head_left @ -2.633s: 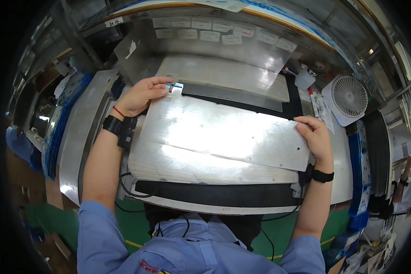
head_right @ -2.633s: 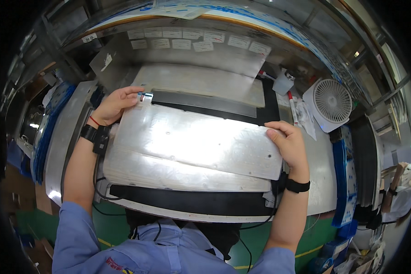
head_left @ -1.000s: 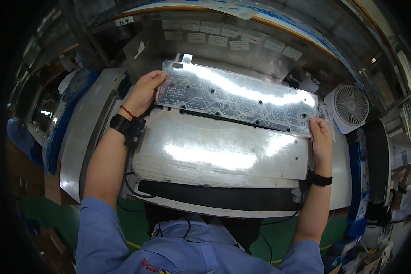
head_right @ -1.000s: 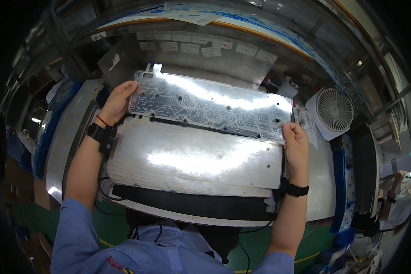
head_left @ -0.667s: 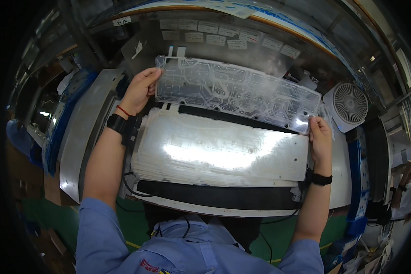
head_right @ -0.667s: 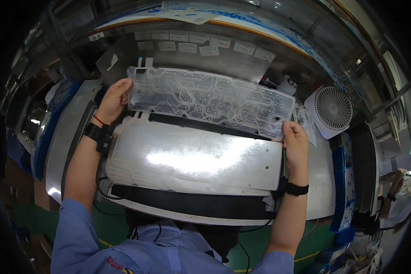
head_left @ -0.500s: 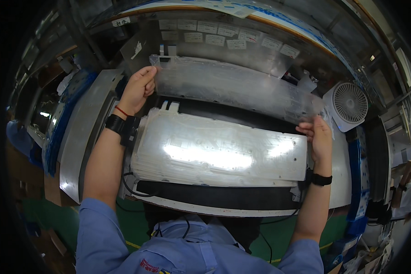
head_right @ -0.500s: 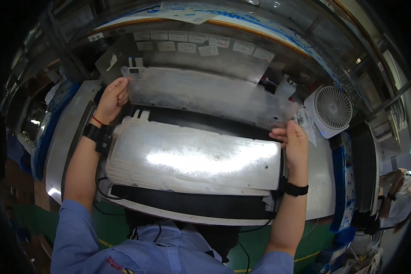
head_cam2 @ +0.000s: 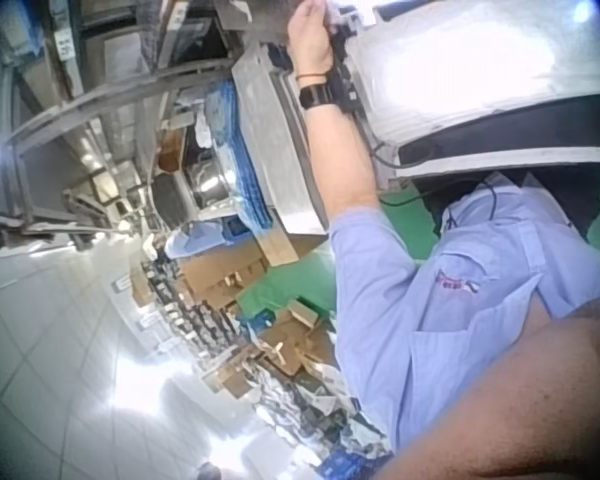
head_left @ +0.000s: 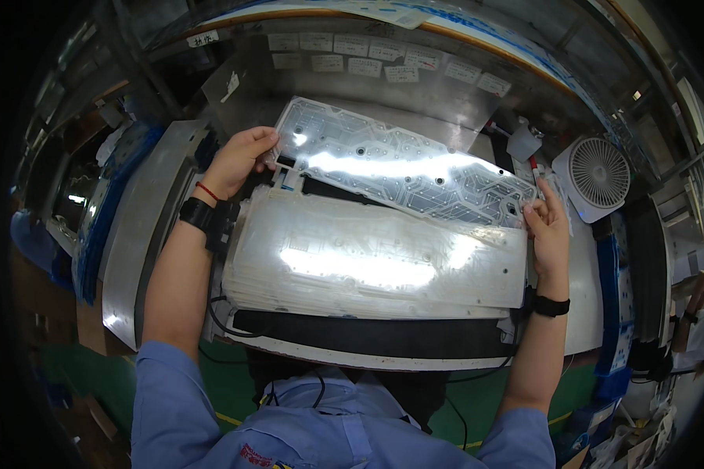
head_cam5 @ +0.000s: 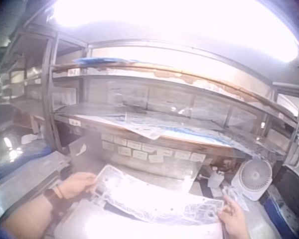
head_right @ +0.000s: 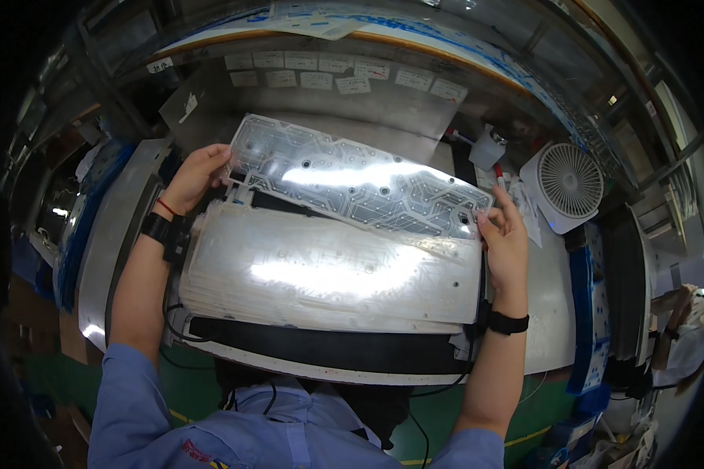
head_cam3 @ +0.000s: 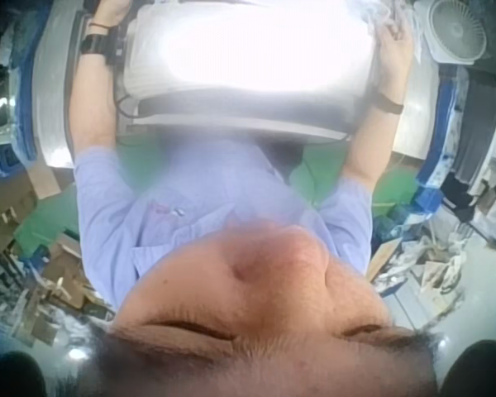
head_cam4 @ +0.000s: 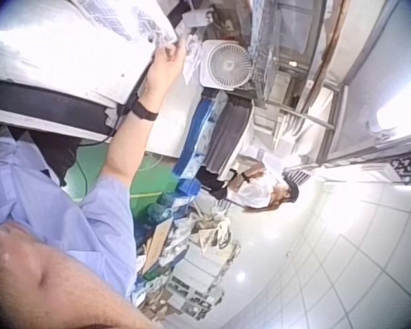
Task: Inspecting and positioning a flexible keyboard membrane circuit.
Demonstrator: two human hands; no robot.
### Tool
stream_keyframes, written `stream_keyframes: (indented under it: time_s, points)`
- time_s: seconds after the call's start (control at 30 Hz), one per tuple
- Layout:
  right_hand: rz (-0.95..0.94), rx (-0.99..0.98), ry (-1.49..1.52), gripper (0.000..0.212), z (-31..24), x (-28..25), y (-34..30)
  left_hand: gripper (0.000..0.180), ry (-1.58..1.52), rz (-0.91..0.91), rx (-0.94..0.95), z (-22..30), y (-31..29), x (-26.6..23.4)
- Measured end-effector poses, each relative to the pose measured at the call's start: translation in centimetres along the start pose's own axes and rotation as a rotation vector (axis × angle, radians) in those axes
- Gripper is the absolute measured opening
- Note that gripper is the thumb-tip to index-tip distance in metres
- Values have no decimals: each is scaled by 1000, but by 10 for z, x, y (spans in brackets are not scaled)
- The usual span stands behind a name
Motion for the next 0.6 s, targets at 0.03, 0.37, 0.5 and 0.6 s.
stream_keyframes:
  time_s: [0.03, 0.37, 0.5, 0.6]
  points:
    - [-7, 1, -20, 54, 1, -2, 1, 24, 20, -36, -21, -4, 1, -2]
    - [-185, 139, -202, 58, 9, 7, -4, 34, -229, 112, 37, -16, 5, -16]
    - [-323, 140, -393, 44, 8, 17, -12, 55, -259, 188, 23, -11, 2, -10]
    - [-336, 69, -557, 32, 3, 18, -13, 63, -257, 174, 12, -9, 1, -6]
Point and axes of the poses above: each hand's wrist, its own y-axis towards the middle knuckle, its own x-axis out of the palm, z = x × y, the point moved 5 cm from there along y, towards the middle knuckle, and after that the axes turned 11 degrees about x, right-handed, at the moved point
